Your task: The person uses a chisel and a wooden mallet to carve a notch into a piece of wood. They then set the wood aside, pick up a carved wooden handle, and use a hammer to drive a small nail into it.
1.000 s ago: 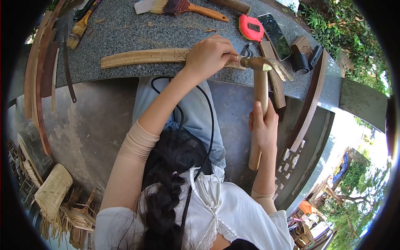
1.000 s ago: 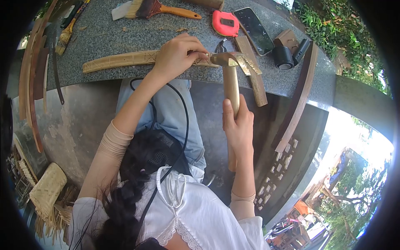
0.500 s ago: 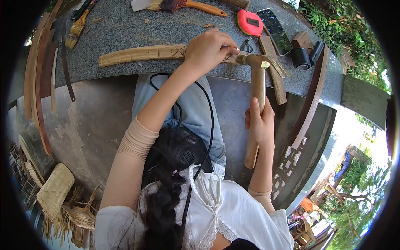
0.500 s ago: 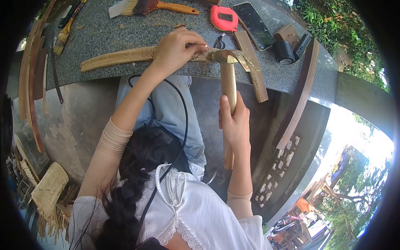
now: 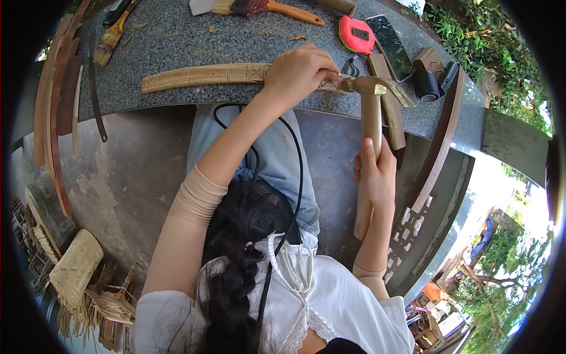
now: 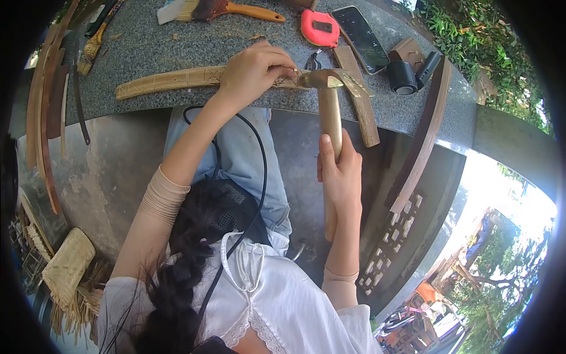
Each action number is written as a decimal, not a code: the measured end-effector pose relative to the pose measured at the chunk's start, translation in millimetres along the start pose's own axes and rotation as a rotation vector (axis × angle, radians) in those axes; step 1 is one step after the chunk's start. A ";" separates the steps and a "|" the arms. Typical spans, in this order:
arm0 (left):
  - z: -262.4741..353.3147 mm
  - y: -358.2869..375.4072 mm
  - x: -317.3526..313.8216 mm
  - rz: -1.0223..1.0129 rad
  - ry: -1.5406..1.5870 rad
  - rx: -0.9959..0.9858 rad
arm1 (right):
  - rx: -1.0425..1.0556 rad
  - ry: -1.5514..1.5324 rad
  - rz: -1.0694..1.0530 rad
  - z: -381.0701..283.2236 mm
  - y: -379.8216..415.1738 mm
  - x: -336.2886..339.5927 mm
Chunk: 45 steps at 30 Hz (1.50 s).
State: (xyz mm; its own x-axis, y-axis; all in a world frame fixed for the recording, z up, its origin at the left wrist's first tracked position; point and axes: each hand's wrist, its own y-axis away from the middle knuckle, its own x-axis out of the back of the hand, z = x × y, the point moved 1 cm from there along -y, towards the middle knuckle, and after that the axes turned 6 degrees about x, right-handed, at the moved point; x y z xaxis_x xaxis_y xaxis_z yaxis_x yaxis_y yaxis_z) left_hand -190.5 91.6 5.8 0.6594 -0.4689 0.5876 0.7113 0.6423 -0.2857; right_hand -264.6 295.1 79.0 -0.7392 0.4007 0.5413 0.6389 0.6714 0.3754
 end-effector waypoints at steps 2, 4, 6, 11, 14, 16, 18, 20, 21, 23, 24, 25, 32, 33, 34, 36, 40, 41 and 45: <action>-0.3 0.1 0.8 0.012 -0.003 -0.005 | 0.105 0.029 0.062 -0.2 -1.6 5.0; -0.2 0.7 1.0 -0.010 0.003 0.006 | 0.155 -0.016 0.091 -2.1 -1.9 6.2; -0.6 1.2 0.3 -0.014 0.006 0.007 | 0.245 -0.037 0.129 -12.3 -1.8 5.3; -2.2 -0.4 0.4 0.024 -0.039 0.011 | 0.200 0.162 -0.015 -16.1 -8.1 9.5; -1.9 1.6 -0.2 -0.024 0.009 0.016 | 0.222 0.081 0.027 -15.1 0.1 9.3; -1.7 1.0 0.1 -0.014 0.012 0.016 | 0.217 -0.008 0.089 -8.0 3.1 -0.4; -0.6 2.4 0.4 -0.014 0.001 0.018 | 0.221 0.089 0.063 -8.1 -0.5 -0.4; -1.2 -1.2 2.0 -0.003 -0.013 0.020 | 0.201 0.192 0.031 -14.7 -2.0 8.0; -1.1 0.4 1.3 -0.017 -0.003 0.025 | 0.227 0.188 0.043 -9.2 0.1 9.4; -0.5 1.3 1.1 -0.025 0.008 0.036 | 0.259 0.091 0.104 -9.9 4.9 -1.3; 1.4 2.5 1.8 -0.022 0.016 0.058 | 0.285 -0.012 0.172 -10.0 8.5 -4.4; 3.0 1.3 3.4 -0.017 0.020 0.071 | 0.254 0.058 0.115 -9.9 4.2 -5.3; -2.2 1.5 -0.4 -0.026 0.035 0.041 | 0.347 -0.070 0.200 -7.6 8.2 -6.5; -2.0 2.2 -0.8 -0.013 0.034 0.046 | 0.291 0.031 0.145 -7.2 6.4 -7.4; -1.6 0.7 0.2 0.005 0.029 0.047 | 0.240 0.131 0.091 -7.8 1.2 -8.3; 0.4 0.0 2.4 -0.019 0.034 0.049 | 0.202 0.207 0.073 -11.9 0.9 -0.3; -0.9 0.7 2.2 -0.038 0.039 0.068 | 0.298 0.002 0.134 -9.8 7.3 0.4; -1.1 1.6 0.7 -0.043 0.042 0.067 | 0.291 0.047 0.126 -4.6 5.2 -4.7; -2.0 -4.0 3.4 -0.027 0.011 0.058 | 0.249 0.142 0.084 -21.7 0.1 2.5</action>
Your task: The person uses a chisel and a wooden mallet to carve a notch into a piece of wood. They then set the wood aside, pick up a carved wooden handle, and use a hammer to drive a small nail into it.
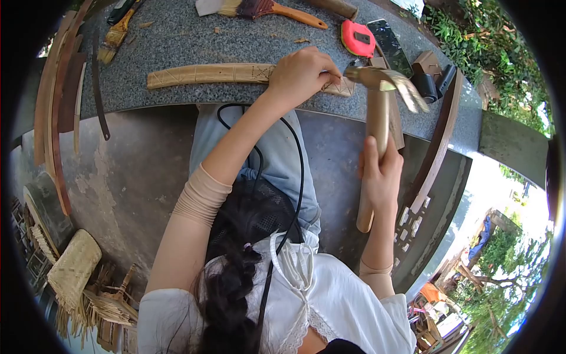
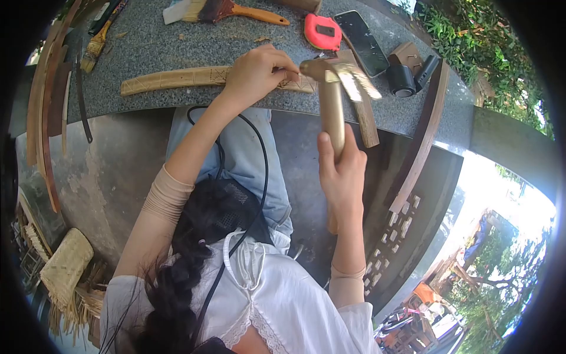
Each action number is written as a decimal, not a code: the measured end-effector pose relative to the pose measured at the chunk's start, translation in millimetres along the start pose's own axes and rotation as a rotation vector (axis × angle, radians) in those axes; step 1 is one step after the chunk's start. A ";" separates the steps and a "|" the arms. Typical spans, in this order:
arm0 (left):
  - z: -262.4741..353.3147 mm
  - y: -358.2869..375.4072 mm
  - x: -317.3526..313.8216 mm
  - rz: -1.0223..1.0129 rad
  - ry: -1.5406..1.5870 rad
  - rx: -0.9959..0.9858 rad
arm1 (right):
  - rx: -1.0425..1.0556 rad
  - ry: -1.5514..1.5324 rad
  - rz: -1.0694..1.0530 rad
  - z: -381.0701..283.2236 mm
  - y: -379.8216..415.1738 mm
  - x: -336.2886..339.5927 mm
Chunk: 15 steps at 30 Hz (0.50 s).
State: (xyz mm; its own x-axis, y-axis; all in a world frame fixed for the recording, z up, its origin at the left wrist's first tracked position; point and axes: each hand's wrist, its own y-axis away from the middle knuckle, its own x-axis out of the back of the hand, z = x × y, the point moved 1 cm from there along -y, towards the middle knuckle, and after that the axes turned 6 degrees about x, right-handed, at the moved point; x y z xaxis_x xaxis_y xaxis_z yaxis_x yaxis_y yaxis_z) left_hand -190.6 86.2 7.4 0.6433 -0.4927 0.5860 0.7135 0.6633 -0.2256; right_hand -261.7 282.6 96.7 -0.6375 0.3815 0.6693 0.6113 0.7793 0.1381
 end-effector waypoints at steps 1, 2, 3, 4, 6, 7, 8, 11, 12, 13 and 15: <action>0.2 4.5 -0.7 -0.023 0.009 -0.001 | -0.030 -0.022 0.018 -2.1 5.3 2.5; -0.1 5.4 -0.9 -0.027 0.010 0.004 | -0.016 -0.114 0.062 -1.8 8.4 1.1; -0.2 3.6 -0.7 -0.029 0.018 0.019 | -0.015 -0.112 0.059 1.9 8.1 -3.0; 0.9 4.7 -1.5 -0.038 0.030 0.035 | -0.018 -0.078 0.063 8.2 10.2 -8.4; 1.9 5.1 -1.3 -0.025 0.021 0.016 | -0.029 0.033 -0.037 11.5 4.3 -13.1; 2.2 5.0 -0.4 -0.015 0.013 -0.002 | -0.031 0.028 -0.031 9.1 6.5 -10.7; 0.6 0.8 1.1 -0.005 0.007 -0.004 | -0.050 -0.012 -0.002 5.5 5.1 -6.5; 0.0 2.3 -2.8 -0.038 0.015 0.084 | -0.067 -0.112 0.046 5.9 9.2 -4.1; 1.3 3.8 -2.5 -0.026 0.021 0.061 | -0.089 -0.080 0.034 7.8 10.9 -4.0; 2.9 4.2 -1.9 -0.015 0.025 0.036 | -0.110 -0.050 0.025 10.4 12.4 -4.7; 4.5 3.4 -1.0 -0.012 0.001 0.027 | -0.135 -0.011 -0.010 22.7 13.7 -11.5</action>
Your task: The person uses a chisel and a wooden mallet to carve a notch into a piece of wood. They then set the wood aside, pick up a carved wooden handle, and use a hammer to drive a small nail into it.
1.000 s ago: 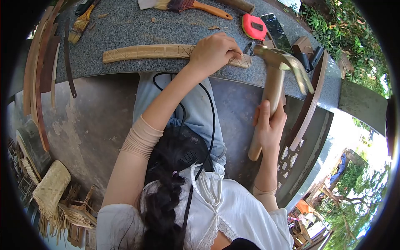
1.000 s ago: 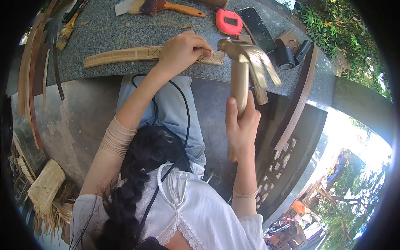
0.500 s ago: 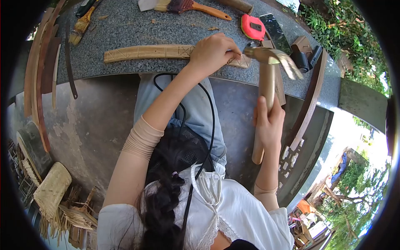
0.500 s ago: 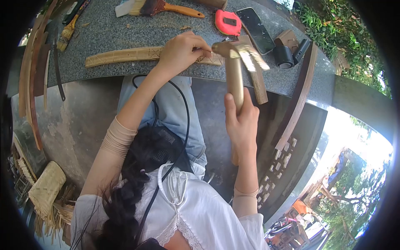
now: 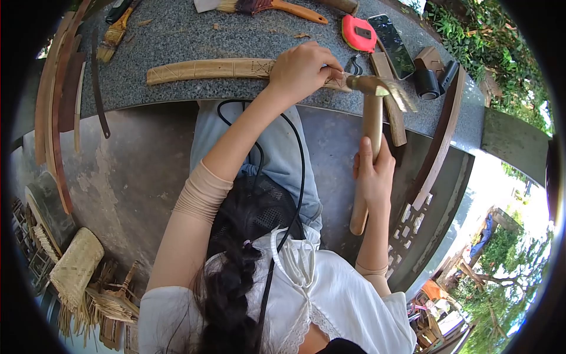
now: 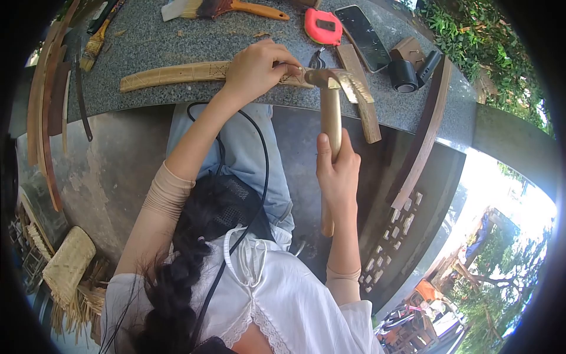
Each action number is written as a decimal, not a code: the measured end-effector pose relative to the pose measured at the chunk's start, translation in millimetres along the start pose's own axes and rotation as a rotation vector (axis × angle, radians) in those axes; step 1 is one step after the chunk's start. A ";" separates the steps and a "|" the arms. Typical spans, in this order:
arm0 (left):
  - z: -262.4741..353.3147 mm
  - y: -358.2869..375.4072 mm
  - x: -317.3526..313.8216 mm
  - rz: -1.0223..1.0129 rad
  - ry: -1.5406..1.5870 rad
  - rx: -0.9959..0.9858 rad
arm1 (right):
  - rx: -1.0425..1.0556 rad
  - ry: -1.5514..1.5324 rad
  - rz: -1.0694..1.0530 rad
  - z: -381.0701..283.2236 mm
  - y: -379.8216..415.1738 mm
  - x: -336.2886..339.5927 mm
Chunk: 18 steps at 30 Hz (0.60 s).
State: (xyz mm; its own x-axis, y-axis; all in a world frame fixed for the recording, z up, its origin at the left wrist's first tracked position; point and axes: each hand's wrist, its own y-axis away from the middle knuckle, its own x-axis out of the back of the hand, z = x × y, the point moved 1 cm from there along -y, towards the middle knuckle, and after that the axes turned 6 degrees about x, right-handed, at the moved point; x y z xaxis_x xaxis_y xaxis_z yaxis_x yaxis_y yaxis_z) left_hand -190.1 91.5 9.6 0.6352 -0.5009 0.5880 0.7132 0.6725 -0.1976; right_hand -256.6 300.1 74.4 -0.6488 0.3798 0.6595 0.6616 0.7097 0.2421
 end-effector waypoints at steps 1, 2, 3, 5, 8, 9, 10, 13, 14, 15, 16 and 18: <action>0.0 0.4 0.4 0.004 -0.024 -0.002 | 0.000 0.005 -0.007 5.3 0.3 -4.1; -1.0 -0.1 -0.1 0.002 -0.025 0.002 | -0.002 0.010 -0.014 7.9 0.8 -7.2; -2.5 -1.5 -1.2 0.012 0.004 0.049 | -0.005 0.009 -0.019 7.5 0.9 -6.7; 2.1 -2.0 0.9 0.016 0.035 0.092 | -0.088 -0.059 -0.064 -1.1 1.4 -4.2; 3.1 -3.6 1.8 -0.044 -0.005 0.190 | -0.100 -0.094 -0.058 -0.2 1.9 -5.6; -3.7 -4.3 -2.8 0.023 0.014 0.066 | -0.101 -0.095 -0.061 -0.1 1.9 -6.3; -5.5 -4.7 -3.2 0.089 0.032 -0.057 | -0.099 -0.095 -0.060 0.0 2.3 -7.0; -8.8 -4.3 -7.2 0.067 0.038 -0.056 | -0.095 -0.103 -0.061 -1.2 2.5 -6.9; -7.3 -3.6 -6.9 0.064 0.038 -0.054 | -0.088 -0.113 -0.060 -1.3 2.3 -7.0; -6.5 -2.6 -6.7 0.032 0.007 0.009 | -0.091 -0.114 -0.062 -0.4 2.8 -7.2; -5.4 -2.7 -5.3 0.000 -0.026 0.072 | -0.092 -0.115 -0.059 0.5 2.5 -7.3; -3.9 -2.0 -4.4 -0.001 -0.044 0.078 | -0.094 -0.116 -0.060 1.0 2.5 -8.2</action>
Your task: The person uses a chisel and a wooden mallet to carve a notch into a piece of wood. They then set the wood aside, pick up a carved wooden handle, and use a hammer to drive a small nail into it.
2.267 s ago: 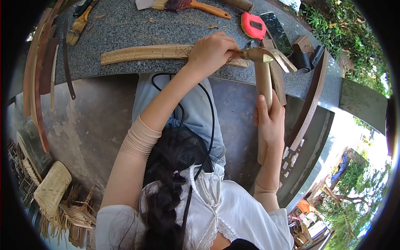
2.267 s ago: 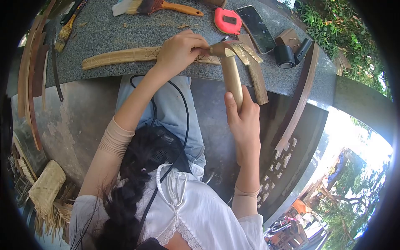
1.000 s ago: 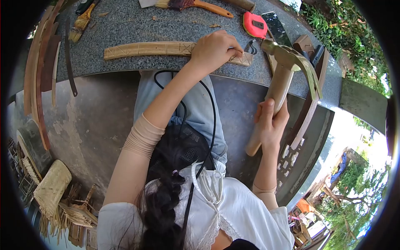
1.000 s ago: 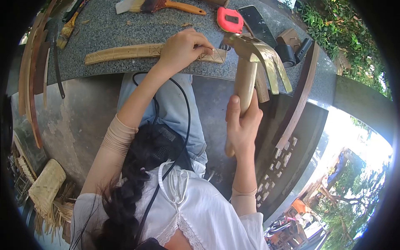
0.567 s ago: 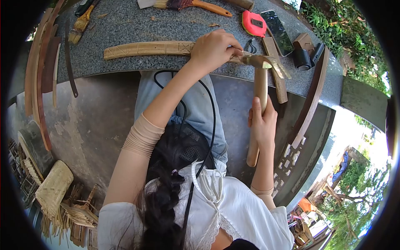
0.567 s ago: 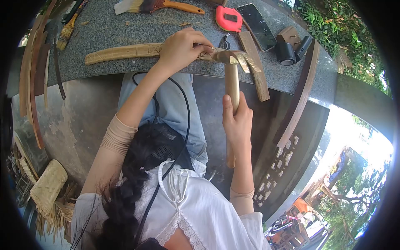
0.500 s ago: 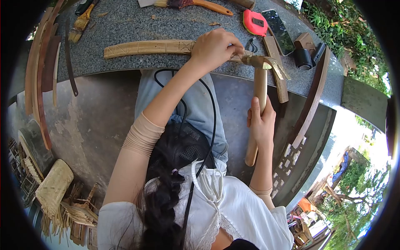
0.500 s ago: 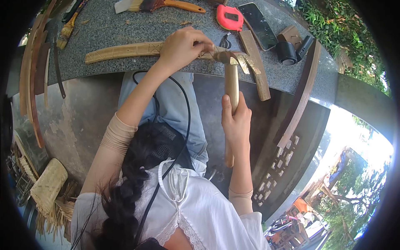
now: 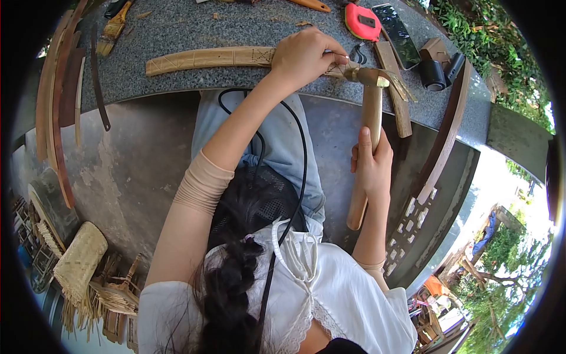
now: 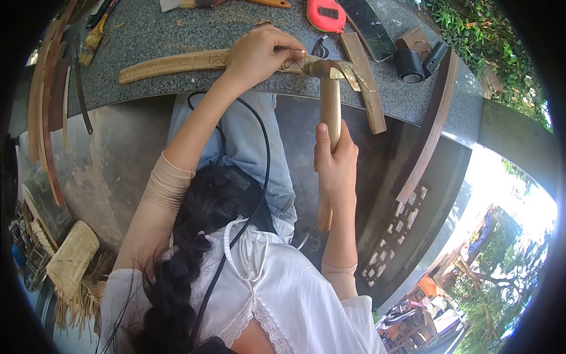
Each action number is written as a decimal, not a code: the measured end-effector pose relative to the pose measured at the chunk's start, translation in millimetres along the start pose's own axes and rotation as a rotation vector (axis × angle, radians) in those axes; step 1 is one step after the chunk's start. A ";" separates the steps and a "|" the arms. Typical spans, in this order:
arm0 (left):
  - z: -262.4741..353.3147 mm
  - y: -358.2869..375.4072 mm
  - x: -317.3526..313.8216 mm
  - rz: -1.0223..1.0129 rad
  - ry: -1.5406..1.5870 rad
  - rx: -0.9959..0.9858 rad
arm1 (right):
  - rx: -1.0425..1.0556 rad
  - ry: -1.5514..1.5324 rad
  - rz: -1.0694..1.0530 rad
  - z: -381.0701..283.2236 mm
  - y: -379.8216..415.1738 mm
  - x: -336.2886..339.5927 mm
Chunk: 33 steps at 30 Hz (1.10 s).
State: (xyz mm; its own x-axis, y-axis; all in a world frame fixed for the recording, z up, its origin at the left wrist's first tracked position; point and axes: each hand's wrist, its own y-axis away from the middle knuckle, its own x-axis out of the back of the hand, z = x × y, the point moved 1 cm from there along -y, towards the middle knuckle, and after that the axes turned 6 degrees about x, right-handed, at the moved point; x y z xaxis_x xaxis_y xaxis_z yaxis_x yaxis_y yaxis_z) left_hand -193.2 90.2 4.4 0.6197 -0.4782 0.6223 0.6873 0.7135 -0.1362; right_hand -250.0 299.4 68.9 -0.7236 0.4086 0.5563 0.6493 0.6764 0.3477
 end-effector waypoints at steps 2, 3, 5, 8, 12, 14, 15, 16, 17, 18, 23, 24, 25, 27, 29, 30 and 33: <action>0.6 0.5 -0.1 0.000 -0.016 0.006 | 0.005 0.006 0.007 -0.5 -0.3 -0.3; 0.5 0.2 -0.4 -0.001 -0.017 0.018 | 0.004 0.006 0.006 0.0 -0.6 -0.4; 0.8 0.8 -0.4 -0.003 -0.017 0.032 | 0.004 0.011 0.008 0.8 -0.2 -0.7; 1.6 1.1 0.3 0.013 -0.005 -0.003 | 0.008 0.002 0.003 0.6 -0.4 -0.3; -1.5 2.0 -2.8 0.048 -0.023 -0.087 | 0.012 -0.011 0.016 -0.1 -0.3 0.4; -1.7 0.9 -1.7 0.068 -0.011 -0.125 | 0.001 -0.012 0.025 -2.9 -1.9 6.6; -1.9 0.9 -1.8 0.054 -0.005 -0.123 | 0.017 -0.027 0.035 -4.6 -2.9 10.1; -1.4 1.5 -1.2 0.039 0.003 -0.118 | 0.040 -0.013 0.069 -10.2 -3.2 13.1; -1.3 1.7 -0.6 0.040 0.002 -0.115 | 0.094 -0.037 0.102 -14.9 -4.5 16.1; -0.9 1.9 -0.4 0.040 -0.014 -0.102 | 0.146 -0.060 0.137 -18.8 -5.7 19.4; 0.0 1.9 -0.4 0.041 -0.012 -0.101 | 0.199 0.110 0.082 -18.0 -15.9 15.5; -1.0 2.5 -1.5 0.055 -0.033 -0.105 | 0.202 0.108 0.083 -18.6 -16.0 18.7; 0.1 1.9 0.3 0.068 -0.053 -0.111 | 0.203 0.184 0.057 -20.8 -15.3 22.2; 1.0 1.4 2.7 0.043 -0.033 -0.099 | 0.186 0.194 0.030 -27.0 -12.9 25.8; 1.9 3.4 2.1 0.015 -0.004 -0.080 | 0.211 0.106 0.080 -21.5 -8.2 21.1; 1.7 3.7 1.7 -0.006 0.007 -0.045 | 0.241 0.014 0.134 -18.2 -6.6 17.3; 4.0 4.8 5.2 -0.026 0.004 -0.010 | 0.172 0.174 0.049 -17.4 -10.0 12.5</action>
State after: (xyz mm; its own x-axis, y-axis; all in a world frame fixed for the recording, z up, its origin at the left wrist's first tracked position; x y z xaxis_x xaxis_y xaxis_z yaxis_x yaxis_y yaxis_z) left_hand -188.2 93.2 10.0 0.6033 -0.4988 0.6223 0.7070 0.6956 -0.1279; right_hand -261.5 287.0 85.5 -0.6309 0.3419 0.6965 0.6228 0.7586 0.1917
